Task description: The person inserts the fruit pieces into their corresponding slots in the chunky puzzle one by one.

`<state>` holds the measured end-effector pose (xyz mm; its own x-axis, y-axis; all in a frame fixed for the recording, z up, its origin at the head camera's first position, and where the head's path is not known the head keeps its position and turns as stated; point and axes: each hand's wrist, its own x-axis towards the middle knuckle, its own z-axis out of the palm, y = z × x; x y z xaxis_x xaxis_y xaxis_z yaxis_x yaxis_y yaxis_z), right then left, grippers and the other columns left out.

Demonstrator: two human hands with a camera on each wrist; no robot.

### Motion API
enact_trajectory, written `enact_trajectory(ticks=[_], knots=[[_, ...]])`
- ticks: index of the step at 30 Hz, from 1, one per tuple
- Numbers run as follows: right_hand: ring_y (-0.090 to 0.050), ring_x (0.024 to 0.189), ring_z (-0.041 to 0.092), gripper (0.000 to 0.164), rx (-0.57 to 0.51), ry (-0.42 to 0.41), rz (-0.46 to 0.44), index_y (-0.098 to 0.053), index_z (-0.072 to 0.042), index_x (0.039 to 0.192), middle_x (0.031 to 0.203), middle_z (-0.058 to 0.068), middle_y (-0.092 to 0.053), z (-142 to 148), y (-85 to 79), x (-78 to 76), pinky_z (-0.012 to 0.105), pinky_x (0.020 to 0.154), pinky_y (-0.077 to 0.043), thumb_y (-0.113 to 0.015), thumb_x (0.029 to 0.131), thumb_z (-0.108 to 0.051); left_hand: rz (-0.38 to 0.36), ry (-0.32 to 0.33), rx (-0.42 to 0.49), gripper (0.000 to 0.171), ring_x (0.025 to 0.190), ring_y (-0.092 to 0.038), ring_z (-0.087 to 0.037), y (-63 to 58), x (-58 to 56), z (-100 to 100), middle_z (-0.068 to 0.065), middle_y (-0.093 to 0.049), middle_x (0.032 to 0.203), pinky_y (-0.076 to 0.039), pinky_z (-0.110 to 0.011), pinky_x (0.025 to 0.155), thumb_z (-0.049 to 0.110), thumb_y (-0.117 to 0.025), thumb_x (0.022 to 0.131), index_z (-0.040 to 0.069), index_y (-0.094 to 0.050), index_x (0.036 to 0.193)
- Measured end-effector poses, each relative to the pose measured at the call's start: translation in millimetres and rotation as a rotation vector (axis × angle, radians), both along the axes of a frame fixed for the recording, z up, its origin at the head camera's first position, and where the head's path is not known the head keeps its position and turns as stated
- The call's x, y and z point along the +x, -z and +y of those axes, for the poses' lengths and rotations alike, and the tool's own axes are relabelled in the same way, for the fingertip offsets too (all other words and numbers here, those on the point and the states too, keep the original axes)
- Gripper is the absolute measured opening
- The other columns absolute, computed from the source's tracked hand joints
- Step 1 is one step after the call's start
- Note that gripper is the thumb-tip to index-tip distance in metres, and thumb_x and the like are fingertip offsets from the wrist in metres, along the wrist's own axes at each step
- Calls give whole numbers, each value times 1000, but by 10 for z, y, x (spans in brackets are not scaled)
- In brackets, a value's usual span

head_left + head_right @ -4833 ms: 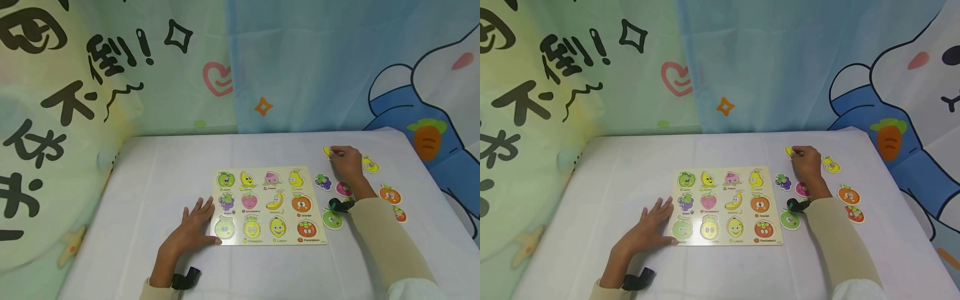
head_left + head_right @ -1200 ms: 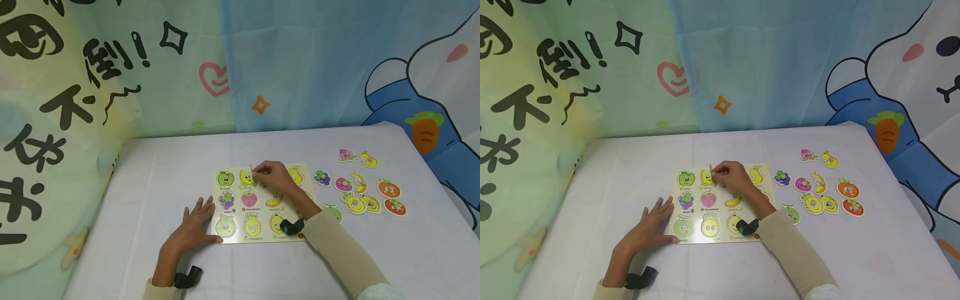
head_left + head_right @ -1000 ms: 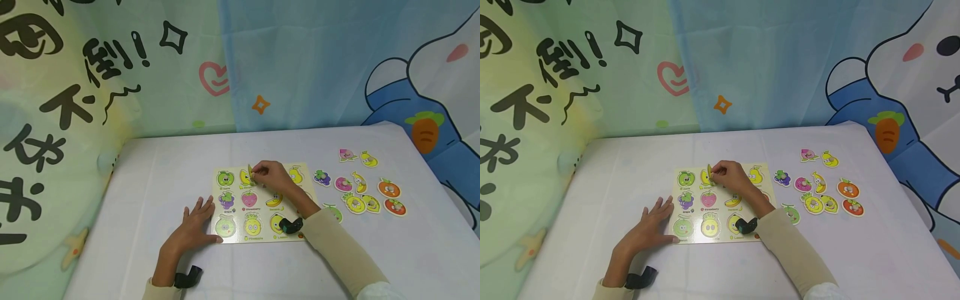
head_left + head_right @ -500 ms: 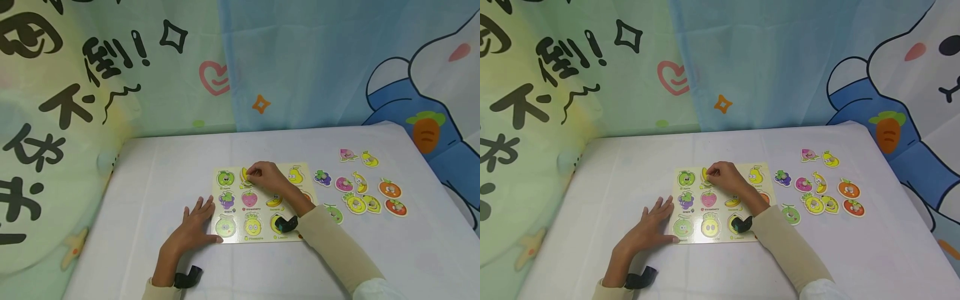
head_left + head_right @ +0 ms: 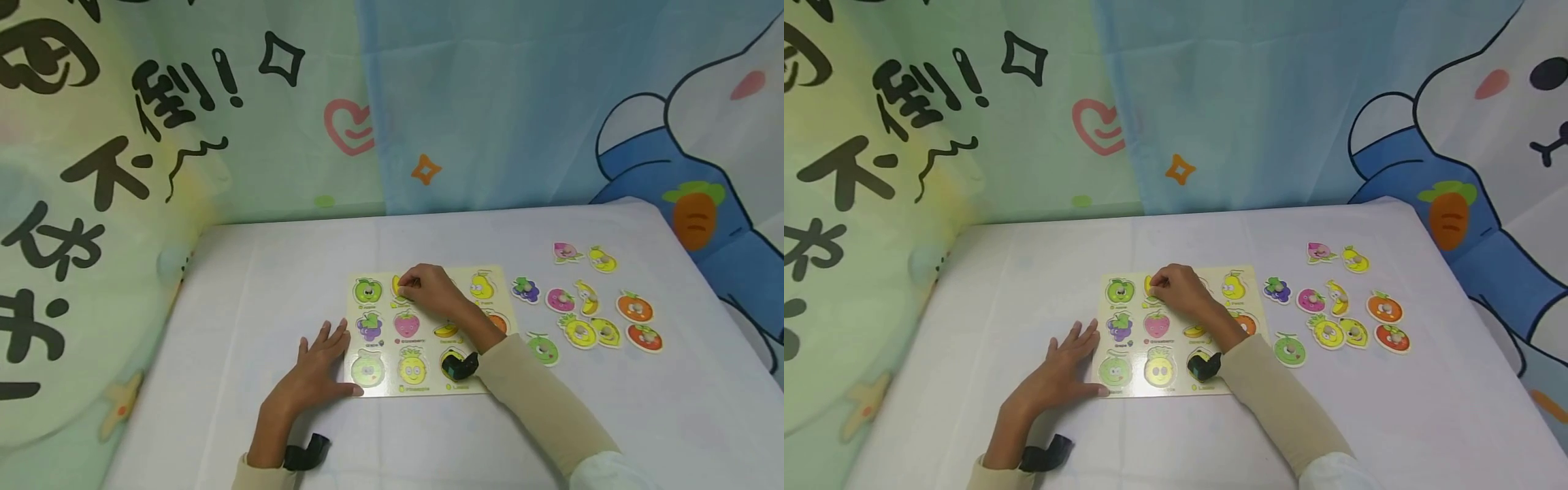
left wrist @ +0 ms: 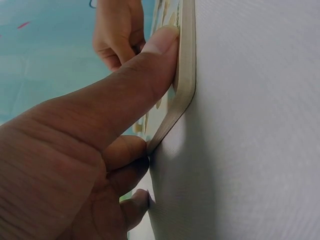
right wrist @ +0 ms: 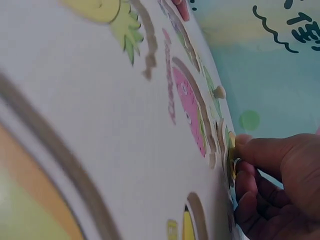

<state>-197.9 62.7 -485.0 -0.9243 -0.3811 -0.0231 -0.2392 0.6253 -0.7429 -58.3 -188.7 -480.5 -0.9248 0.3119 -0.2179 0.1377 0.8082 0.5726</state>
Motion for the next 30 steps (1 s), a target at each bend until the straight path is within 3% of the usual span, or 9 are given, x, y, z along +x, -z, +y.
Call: enact_trajectory(ticks=[10, 30], knots=[[-57, 80, 17, 11, 59, 24, 1, -74, -7, 96, 92, 3, -64, -47, -27, 10, 33, 74, -48, -71, 90, -17, 5, -1, 8, 100, 148, -4, -25, -5, -11, 0, 1, -20, 160, 1, -60, 113, 33, -89, 67, 8, -38, 150], [-54, 82, 17, 11, 75, 32, 9, -74, -8, 97, 90, 1, -61, -65, -4, 42, 31, 75, -48, -70, 91, -17, 14, 8, -12, 102, 148, -5, -27, 19, -11, 4, 0, -21, 160, -1, -62, 112, 34, -89, 66, 7, -37, 150]])
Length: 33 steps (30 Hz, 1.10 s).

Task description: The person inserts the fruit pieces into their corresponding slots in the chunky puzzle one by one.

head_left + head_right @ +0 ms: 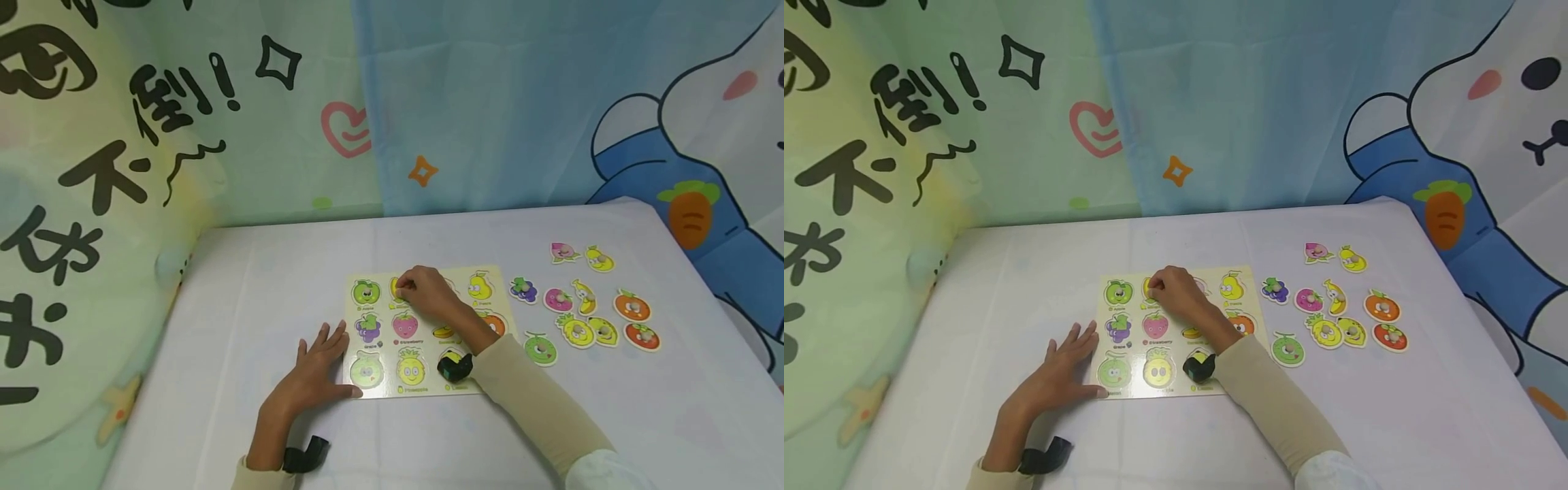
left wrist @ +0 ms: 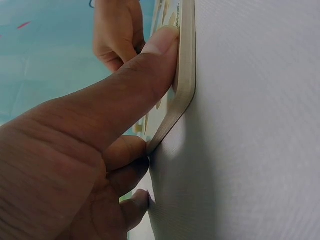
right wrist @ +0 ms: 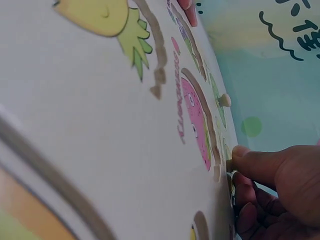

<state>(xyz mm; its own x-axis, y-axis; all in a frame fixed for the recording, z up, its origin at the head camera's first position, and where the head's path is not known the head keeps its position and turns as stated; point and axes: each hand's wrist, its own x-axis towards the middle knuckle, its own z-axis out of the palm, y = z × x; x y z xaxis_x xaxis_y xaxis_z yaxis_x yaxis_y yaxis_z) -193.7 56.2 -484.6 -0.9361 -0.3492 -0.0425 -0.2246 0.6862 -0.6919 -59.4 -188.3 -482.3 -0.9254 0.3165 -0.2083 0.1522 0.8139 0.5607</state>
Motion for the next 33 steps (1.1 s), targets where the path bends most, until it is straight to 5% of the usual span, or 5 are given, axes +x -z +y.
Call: enact_trajectory(ticks=[18, 27, 33], knots=[[-59, 92, 18, 19, -44, 0, -54, -74, -7, 108, 100, 3, -69, 86, -51, -20, 34, 85, -48, -69, 92, -17, 9, 0, 6, 103, 148, -4, -26, 17, 13, -1, 1, -21, 160, 0, -62, 113, 36, -89, 66, 8, -37, 150], [-60, 87, 18, 20, -112, 10, -43, -73, -6, 111, 99, 4, -69, 221, -19, -21, 35, 81, -49, -65, 94, -15, 12, -6, -4, 103, 148, -4, -26, 1, 13, 6, 1, -21, 160, 0, -60, 113, 36, -89, 66, 8, -37, 150], [-61, 82, 16, 22, -163, 90, -51, -72, -8, 114, 99, 4, -69, 326, -3, -15, 31, 72, -50, -64, 96, -17, 10, -13, 4, 103, 148, -5, -26, 1, 21, 1, 1, -21, 159, 0, -60, 113, 34, -90, 65, 7, -38, 149]])
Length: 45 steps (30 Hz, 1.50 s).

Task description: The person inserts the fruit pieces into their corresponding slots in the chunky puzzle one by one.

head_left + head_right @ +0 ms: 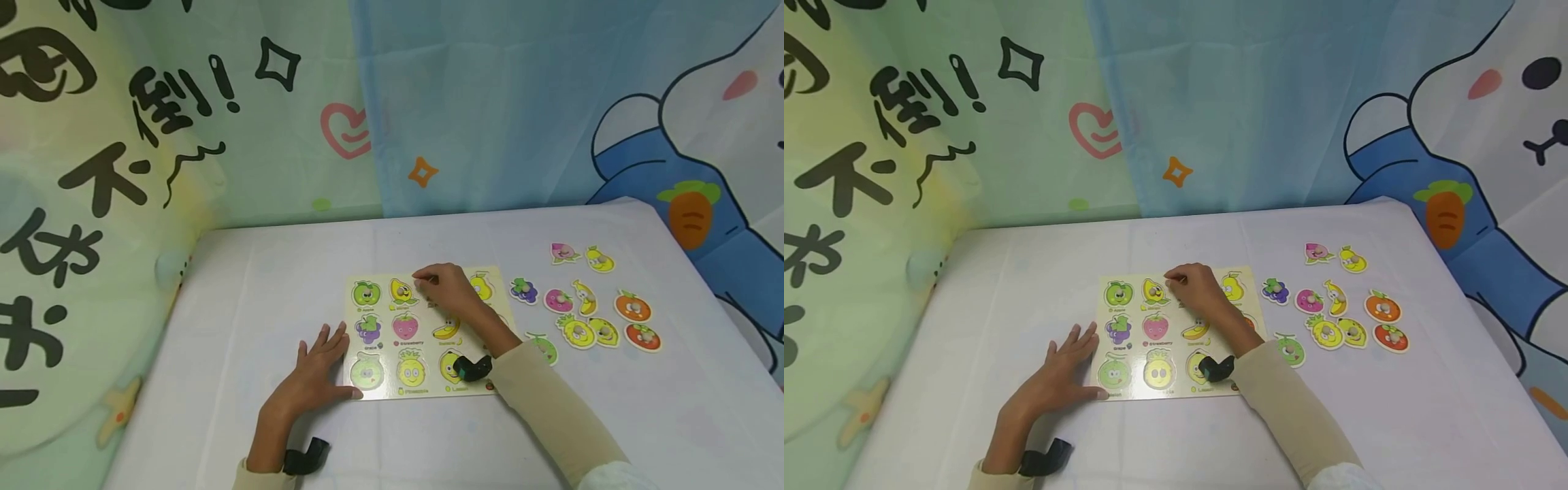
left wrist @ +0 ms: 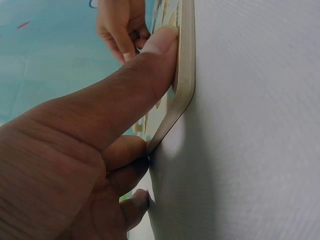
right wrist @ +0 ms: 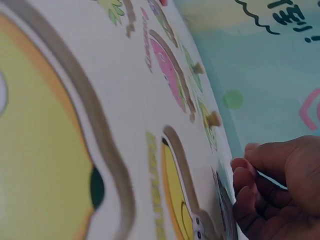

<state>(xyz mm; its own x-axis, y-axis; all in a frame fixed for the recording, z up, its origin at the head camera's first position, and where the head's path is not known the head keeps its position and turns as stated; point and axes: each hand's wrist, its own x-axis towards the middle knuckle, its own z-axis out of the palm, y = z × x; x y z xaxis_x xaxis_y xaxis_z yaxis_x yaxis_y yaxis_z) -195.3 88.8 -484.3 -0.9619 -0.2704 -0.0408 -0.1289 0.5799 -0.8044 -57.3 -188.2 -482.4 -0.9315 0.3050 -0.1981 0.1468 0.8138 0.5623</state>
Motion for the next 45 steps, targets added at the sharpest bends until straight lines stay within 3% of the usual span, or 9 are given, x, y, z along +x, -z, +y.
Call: enact_trajectory(ticks=[7, 17, 27, 35, 41, 45], knots=[[-62, 82, 19, 24, -64, 21, 38, -71, -6, 117, 100, 7, -69, 138, 39, -25, 32, 71, -50, -60, 98, -15, -5, -12, 4, 102, 148, -5, -26, 30, 15, -8, 1, -22, 159, 2, -60, 113, 33, -90, 65, 6, -39, 149], [-57, 92, 24, 26, -46, 153, 52, -70, -9, 120, 109, 10, -66, 454, -40, -92, 39, 82, -48, -57, 98, -16, 6, -3, 5, 102, 148, -4, -25, 27, -10, -5, 2, -21, 159, 1, -60, 113, 33, -90, 65, 7, -38, 149], [-57, 87, 23, 30, -64, 231, 93, -68, -5, 123, 108, 14, -66, 875, -17, -111, 28, 72, -47, -57, 99, -19, 7, 6, 18, 102, 148, -4, -26, -1, -11, -12, 0, -21, 159, 1, -60, 113, 35, -89, 66, 6, -38, 149], [-60, 81, 15, 45, -33, 364, 132, -69, -13, 124, 104, 7, -68, 1469, 298, -338, 15, 61, -48, -58, 95, -46, 5, 4, 5, 102, 148, -5, -27, -1, -8, -11, 0, -22, 159, 0, -61, 113, 35, -90, 66, 6, -38, 149], [-60, 83, 15, 41, -100, 477, 48, -65, -9, 128, 108, 9, -67, 1558, 5, -191, 24, 56, -48, -59, 97, -35, 5, 1, 6, 101, 148, -5, -27, -2, -6, -21, 0, -22, 159, 0, -61, 113, 34, -90, 65, 6, -39, 149], [-59, 80, 9, 40, -81, 521, 62, -64, -7, 129, 114, 10, -67, 1668, -87, -156, 19, 59, -48, -57, 99, -33, 6, 7, 17, 102, 148, -5, -26, 15, -4, -13, 0, -22, 159, 0, -61, 113, 35, -89, 66, 6, -38, 149]])
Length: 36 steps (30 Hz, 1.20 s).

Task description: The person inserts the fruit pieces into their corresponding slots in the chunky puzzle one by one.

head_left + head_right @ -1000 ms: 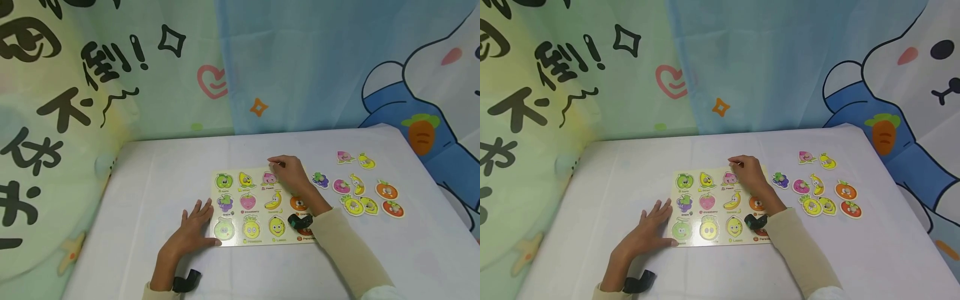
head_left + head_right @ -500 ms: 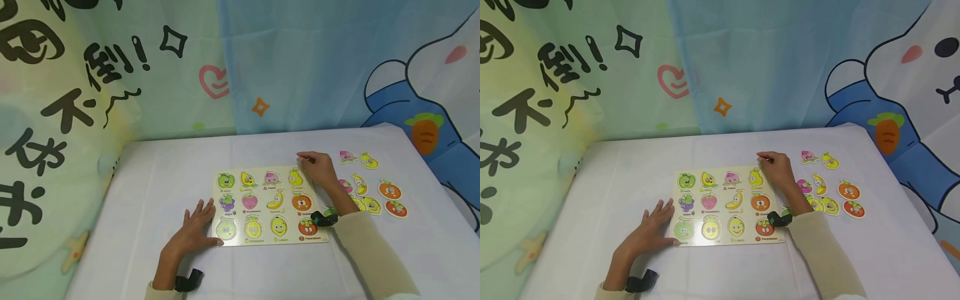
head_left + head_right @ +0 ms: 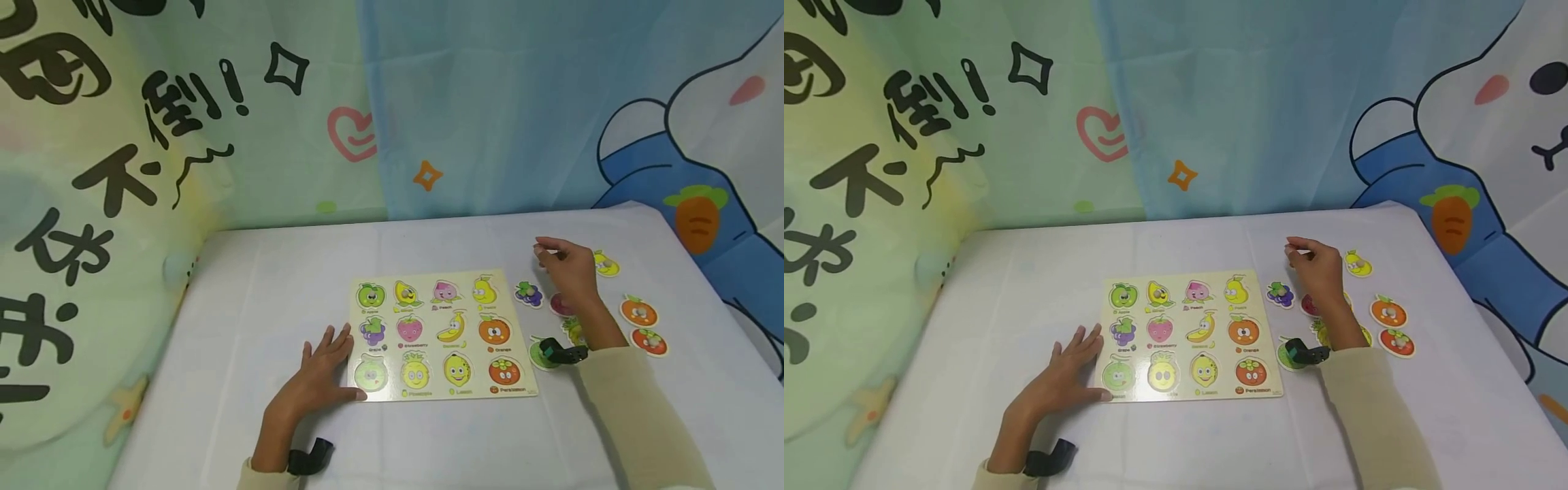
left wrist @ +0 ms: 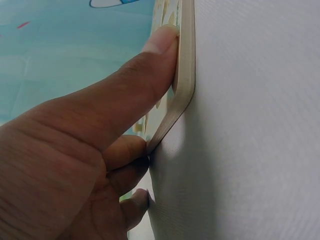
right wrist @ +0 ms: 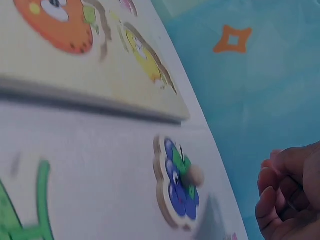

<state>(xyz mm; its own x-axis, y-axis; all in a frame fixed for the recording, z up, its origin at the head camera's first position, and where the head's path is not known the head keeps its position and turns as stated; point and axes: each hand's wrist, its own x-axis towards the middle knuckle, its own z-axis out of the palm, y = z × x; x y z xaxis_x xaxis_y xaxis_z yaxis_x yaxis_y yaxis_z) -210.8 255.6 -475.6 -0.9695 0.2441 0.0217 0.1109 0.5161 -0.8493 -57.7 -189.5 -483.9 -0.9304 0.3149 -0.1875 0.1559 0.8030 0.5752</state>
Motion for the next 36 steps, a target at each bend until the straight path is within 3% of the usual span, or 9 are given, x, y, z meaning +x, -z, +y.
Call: enact_trajectory(ticks=[4, 9, 14, 18, 28, 36], knots=[[-60, 81, 6, 42, 59, 24, -11, -62, -8, 131, 118, 12, -65, 176, 15, 5, 12, 64, -46, -54, 99, -33, 1, -6, 2, 102, 148, -5, -26, 19, -4, 2, 1, -21, 159, 1, -61, 113, 35, -90, 66, 7, -38, 149], [-55, 92, 17, 44, 126, 61, -77, -59, -9, 136, 129, 13, -60, 386, 52, 18, 14, 66, -45, -51, 100, -34, -1, -11, -1, 102, 148, -5, -26, 23, -9, -1, 1, -22, 159, 0, -61, 113, 33, -90, 65, 7, -39, 149], [-47, 118, 32, 49, 128, 76, -157, -53, -9, 141, 140, 17, -51, 519, 55, 7, 38, 93, -46, -48, 101, -37, -8, -11, -2, 101, 148, -4, -27, 22, -11, 6, 0, -22, 159, 1, -61, 113, 32, -90, 65, 7, -38, 149], [-33, 136, 41, 50, 126, 40, -203, -51, -4, 140, 145, 22, -44, 545, 29, -17, 57, 108, -30, -47, 101, -34, -9, -8, -6, 102, 148, -4, -27, 19, -12, -8, 0, -22, 159, 1, -60, 113, 33, -89, 66, 7, -38, 149], [-23, 139, 47, 51, 162, -37, -260, -47, 3, 140, 145, 28, -40, 514, 39, -112, 63, 109, -21, -47, 102, -30, 0, -2, 2, 100, 148, -4, -26, 0, -18, -24, 0, -21, 159, 1, -60, 113, 35, -88, 68, 7, -38, 149], [-42, 122, 49, 41, 275, -85, -210, -57, 7, 128, 129, 31, -51, 462, 140, -173, 63, 99, -35, -50, 101, -23, -4, -4, -3, 101, 148, -4, -26, 13, -11, -4, 0, -21, 159, 1, -59, 113, 35, -89, 67, 7, -37, 150]])
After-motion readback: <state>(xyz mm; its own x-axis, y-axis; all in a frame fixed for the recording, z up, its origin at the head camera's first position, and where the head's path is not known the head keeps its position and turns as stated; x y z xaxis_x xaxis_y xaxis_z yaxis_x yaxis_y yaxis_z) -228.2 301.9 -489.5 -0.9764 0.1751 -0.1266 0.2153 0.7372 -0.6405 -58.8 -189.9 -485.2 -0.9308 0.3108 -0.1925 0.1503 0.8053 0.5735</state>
